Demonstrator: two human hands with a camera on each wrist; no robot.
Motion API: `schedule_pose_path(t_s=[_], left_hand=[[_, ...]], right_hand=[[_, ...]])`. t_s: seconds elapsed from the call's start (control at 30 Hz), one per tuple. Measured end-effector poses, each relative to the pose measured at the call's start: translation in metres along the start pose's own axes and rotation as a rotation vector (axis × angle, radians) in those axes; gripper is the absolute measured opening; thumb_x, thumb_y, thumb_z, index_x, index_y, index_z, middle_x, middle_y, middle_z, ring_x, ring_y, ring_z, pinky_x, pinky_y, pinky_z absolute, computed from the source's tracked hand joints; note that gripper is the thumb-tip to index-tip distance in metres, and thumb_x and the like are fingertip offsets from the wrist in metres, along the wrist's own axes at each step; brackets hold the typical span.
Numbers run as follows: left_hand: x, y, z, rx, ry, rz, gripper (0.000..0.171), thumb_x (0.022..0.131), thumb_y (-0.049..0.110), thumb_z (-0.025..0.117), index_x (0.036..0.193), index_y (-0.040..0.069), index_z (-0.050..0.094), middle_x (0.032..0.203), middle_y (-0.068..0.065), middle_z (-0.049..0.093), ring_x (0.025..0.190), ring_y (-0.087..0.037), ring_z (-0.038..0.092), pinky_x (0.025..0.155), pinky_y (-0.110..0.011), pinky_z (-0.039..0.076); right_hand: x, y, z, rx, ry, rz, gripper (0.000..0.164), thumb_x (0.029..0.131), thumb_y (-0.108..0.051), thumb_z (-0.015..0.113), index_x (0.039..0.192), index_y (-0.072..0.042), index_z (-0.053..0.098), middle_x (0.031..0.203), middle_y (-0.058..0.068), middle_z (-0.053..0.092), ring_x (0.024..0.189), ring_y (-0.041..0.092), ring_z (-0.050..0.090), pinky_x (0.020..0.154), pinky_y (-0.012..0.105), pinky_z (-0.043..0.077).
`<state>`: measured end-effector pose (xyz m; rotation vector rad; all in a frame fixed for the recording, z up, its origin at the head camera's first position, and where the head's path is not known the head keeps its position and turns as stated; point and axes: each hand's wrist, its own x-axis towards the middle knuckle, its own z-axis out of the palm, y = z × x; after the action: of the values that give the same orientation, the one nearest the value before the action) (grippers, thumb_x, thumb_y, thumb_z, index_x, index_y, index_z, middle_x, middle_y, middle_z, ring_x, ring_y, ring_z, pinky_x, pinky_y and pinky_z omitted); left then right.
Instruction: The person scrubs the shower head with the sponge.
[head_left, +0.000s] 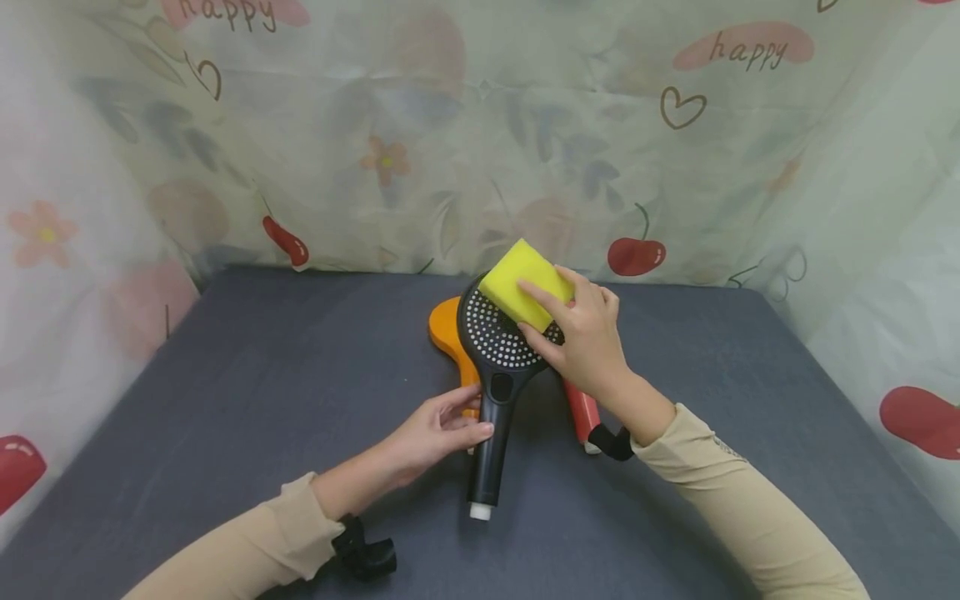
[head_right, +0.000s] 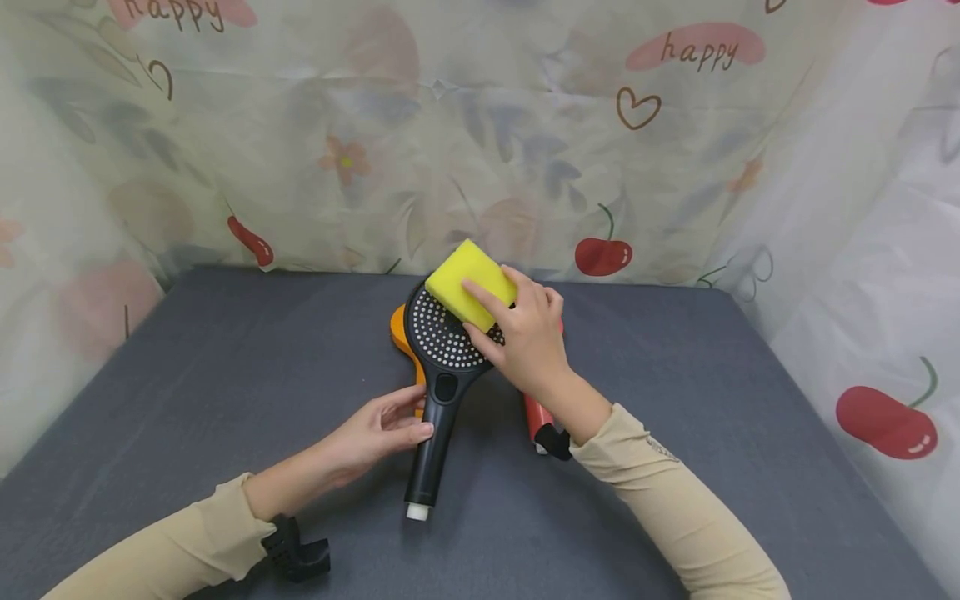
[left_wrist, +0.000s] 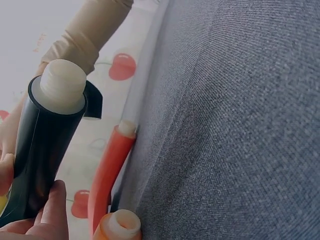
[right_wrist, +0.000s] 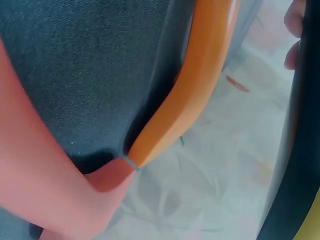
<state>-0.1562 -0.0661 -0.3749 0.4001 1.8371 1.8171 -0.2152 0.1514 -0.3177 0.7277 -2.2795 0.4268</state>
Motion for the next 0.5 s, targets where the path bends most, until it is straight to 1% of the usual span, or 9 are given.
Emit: schedule_pose_path(t_s=[0.03,0.1,0.37,0.5], left_hand=[[0.000,0.000,0.000,-0.001,0.001,-0.002,0.071,0.090,0.023,0.063,0.147,0.005,0.024,0.134,-0.019,0.044,0.102,-0.013,0.058,0.087,-0.025,0.050],[0.000,0.000,0.000,-0.001,0.001,-0.005,0.072,0.090,0.023,0.063,0.147,0.004,0.024,0.134,-0.019,0.044,0.102,-0.012,0.058,0.087,-0.025,0.050],[0.001,-0.001,-0.001,0.006,-0.016,0.006,0.072,0.090,0.024,0.063,0.147,0.006,0.023,0.136,-0.019,0.043,0.103,-0.013,0.058,0.093,-0.030,0.050],[0.001,-0.001,-0.002,0.003,-0.020,0.008,0.073,0.090,0.025,0.062,0.148,0.006,0.023,0.136,-0.019,0.043,0.103,-0.013,0.058,0.094,-0.031,0.050]], right_hand=[[-0.001,0.001,0.000,0.001,-0.005,0.008,0.050,0.078,-0.025,0.075,0.125,-0.021,0.058,0.125,0.023,0.050,0.114,0.033,0.046,0.086,0.054,0.031],[-0.003,0.000,0.001,0.004,-0.011,-0.007,0.050,0.077,-0.026,0.075,0.125,-0.021,0.058,0.125,0.023,0.050,0.114,0.034,0.047,0.086,0.054,0.031],[-0.018,-0.013,0.006,0.062,-0.023,-0.203,0.052,0.072,-0.028,0.078,0.121,-0.024,0.060,0.125,0.023,0.052,0.113,0.034,0.049,0.084,0.053,0.036],[-0.019,-0.012,0.005,0.062,-0.023,-0.228,0.053,0.070,-0.028,0.080,0.120,-0.025,0.061,0.124,0.022,0.052,0.113,0.033,0.049,0.084,0.052,0.036]])
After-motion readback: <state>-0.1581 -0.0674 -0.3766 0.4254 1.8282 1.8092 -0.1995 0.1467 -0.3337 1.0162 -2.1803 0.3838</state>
